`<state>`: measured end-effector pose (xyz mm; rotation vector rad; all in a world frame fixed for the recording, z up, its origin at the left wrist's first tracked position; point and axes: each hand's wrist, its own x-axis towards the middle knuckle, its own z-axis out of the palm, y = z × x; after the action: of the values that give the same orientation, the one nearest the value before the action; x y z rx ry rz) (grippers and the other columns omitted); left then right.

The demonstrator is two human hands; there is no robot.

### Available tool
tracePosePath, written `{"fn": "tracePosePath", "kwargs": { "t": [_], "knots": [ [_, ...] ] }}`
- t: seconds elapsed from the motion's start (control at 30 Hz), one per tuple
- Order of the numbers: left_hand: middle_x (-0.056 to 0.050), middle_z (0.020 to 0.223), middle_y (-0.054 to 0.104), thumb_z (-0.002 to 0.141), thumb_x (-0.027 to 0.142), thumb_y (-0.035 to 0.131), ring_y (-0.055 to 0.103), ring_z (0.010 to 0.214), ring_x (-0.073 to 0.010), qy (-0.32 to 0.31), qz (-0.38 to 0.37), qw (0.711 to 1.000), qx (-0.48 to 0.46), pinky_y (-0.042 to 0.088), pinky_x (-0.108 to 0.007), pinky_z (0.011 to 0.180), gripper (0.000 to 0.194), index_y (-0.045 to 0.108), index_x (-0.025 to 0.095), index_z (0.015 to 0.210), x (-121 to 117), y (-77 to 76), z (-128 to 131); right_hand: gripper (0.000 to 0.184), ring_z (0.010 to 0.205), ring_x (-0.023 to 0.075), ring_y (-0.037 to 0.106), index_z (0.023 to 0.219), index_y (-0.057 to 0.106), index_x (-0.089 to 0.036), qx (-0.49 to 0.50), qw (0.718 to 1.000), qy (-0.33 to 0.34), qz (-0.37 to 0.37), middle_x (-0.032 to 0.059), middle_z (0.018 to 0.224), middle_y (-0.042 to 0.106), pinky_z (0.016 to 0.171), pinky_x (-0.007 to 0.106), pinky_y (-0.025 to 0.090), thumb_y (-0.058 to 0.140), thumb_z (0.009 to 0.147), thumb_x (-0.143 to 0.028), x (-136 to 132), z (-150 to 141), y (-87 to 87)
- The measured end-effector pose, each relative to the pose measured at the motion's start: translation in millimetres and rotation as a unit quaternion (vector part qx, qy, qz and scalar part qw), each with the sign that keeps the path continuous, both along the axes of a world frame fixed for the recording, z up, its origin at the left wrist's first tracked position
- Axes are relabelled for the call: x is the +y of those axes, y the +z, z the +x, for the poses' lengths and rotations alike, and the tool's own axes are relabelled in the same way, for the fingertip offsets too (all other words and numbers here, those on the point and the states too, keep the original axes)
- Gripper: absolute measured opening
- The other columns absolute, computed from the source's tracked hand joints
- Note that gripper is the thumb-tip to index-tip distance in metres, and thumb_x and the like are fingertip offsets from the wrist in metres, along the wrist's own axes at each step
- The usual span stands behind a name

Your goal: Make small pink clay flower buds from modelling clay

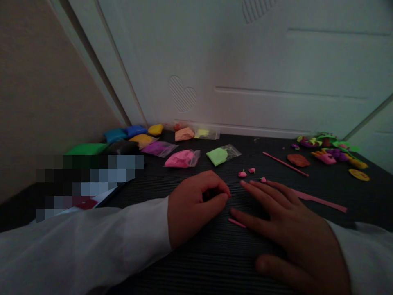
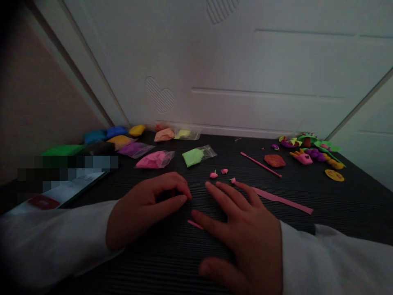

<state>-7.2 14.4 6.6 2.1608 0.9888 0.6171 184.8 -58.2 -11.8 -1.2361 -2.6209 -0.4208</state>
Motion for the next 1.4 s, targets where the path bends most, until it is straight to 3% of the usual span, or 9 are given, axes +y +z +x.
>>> {"fn": "tracePosePath", "kwargs": {
  "t": [0.27, 0.4, 0.53, 0.63, 0.77, 0.93, 1.07, 1.2, 1.4],
  "knots": [
    [0.002, 0.081, 0.055, 0.077, 0.017, 0.05, 0.052, 0.076, -0.0124, 0.001, -0.003, 1.0, 0.009, 0.038, -0.025, 0.067, 0.009, 0.059, 0.017, 0.079, 0.0, 0.4, -0.1, 0.062, 0.105, 0.0349, 0.05, 0.12, 0.047, -0.035, -0.03, 0.999, 0.012, 0.006, 0.013, 0.123, 0.05, 0.071, 0.054, 0.042, 0.035, 0.071, -0.07, -1.9, -3.7, 5.5],
    [0.002, 0.081, 0.055, 0.077, 0.018, 0.05, 0.052, 0.076, -0.0125, -0.003, -0.009, 1.0, 0.011, 0.038, -0.025, 0.066, 0.009, 0.059, 0.017, 0.079, 0.4, 0.0, -0.5, 0.035, 0.099, 0.0217, 0.056, 0.118, 0.045, -0.043, -0.034, 0.995, 0.085, 0.047, 0.0028, 0.118, 0.056, 0.075, 0.042, 0.045, 0.04, 0.083, -0.047, -1.2, -3.8, 3.8],
    [0.002, 0.081, 0.055, 0.077, 0.017, 0.05, 0.052, 0.076, -0.0119, 0.002, -0.005, 1.0, 0.008, 0.038, -0.024, 0.067, 0.009, 0.059, 0.017, 0.078, 0.2, 0.2, -0.3, 0.055, 0.102, 0.0335, 0.053, 0.117, 0.051, -0.033, 0.0, 1.0, 0.018, 0.026, 0.0122, 0.121, 0.052, 0.071, 0.053, 0.043, 0.035, 0.074, -0.065, -3.6, -1.8, 0.1],
    [0.003, 0.08, 0.055, 0.077, 0.017, 0.051, 0.052, 0.076, -0.0113, 0.001, -0.007, 1.0, 0.004, 0.038, -0.024, 0.067, 0.009, 0.06, 0.017, 0.078, -0.1, 0.5, -0.1, 0.035, 0.099, 0.0199, 0.056, 0.118, 0.043, -0.045, -0.036, 0.994, 0.067, 0.073, 0.0005, 0.117, 0.057, 0.077, 0.039, 0.045, 0.045, 0.084, -0.039, -6.0, -0.8, -1.5],
    [0.002, 0.081, 0.055, 0.077, 0.017, 0.051, 0.052, 0.077, -0.0116, 0.002, -0.005, 1.0, -0.001, 0.038, -0.024, 0.068, 0.009, 0.06, 0.016, 0.078, 0.0, 0.1, 0.2, 0.061, 0.104, 0.031, 0.052, 0.119, 0.047, -0.035, -0.029, 0.998, 0.029, 0.041, 0.011, 0.123, 0.051, 0.074, 0.051, 0.044, 0.031, 0.072, -0.07, -3.4, -1.6, 1.1],
    [0.002, 0.08, 0.055, 0.077, 0.015, 0.051, 0.052, 0.077, -0.0112, -0.006, -0.006, 1.0, -0.002, 0.038, -0.023, 0.068, 0.009, 0.06, 0.016, 0.077, 0.3, -0.3, 0.0, 0.032, 0.096, 0.0218, 0.058, 0.117, 0.045, -0.045, -0.067, 0.99, 0.078, 0.094, 0.0043, 0.114, 0.058, 0.072, 0.041, 0.047, 0.041, 0.085, -0.042, -0.7, -2.6, 1.5],
    [0.002, 0.08, 0.055, 0.077, 0.015, 0.051, 0.052, 0.076, -0.0112, -0.004, -0.004, 1.0, -0.003, 0.038, -0.023, 0.068, 0.009, 0.06, 0.016, 0.077, -0.2, 0.6, -0.2, 0.059, 0.097, 0.0309, 0.056, 0.118, 0.048, -0.037, -0.053, 0.996, 0.024, 0.062, 0.0111, 0.118, 0.055, 0.069, 0.05, 0.046, 0.025, 0.075, -0.07, -0.9, -1.7, -0.9],
    [0.002, 0.079, 0.055, 0.076, 0.015, 0.051, 0.052, 0.077, -0.0111, -0.007, -0.007, 1.0, -0.005, 0.038, -0.023, 0.069, 0.009, 0.06, 0.016, 0.076, -1.0, 1.3, 0.1, 0.038, 0.099, 0.0177, 0.056, 0.12, 0.041, -0.044, -0.066, 0.987, 0.112, 0.099, -0.0023, 0.119, 0.055, 0.079, 0.036, 0.044, 0.045, 0.083, -0.042, -1.1, -0.6, -2.5],
    [0.002, 0.08, 0.055, 0.077, 0.015, 0.051, 0.052, 0.077, -0.011, -0.006, -0.004, 1.0, 0.0, 0.038, -0.023, 0.07, 0.009, 0.059, 0.016, 0.076, -0.4, 0.1, 0.0, 0.049, 0.097, 0.0249, 0.057, 0.119, 0.046, -0.038, -0.041, 0.996, 0.041, 0.068, 0.0059, 0.118, 0.055, 0.073, 0.043, 0.046, 0.035, 0.078, -0.062, -1.3, 2.4, -2.8]
  ]
}}
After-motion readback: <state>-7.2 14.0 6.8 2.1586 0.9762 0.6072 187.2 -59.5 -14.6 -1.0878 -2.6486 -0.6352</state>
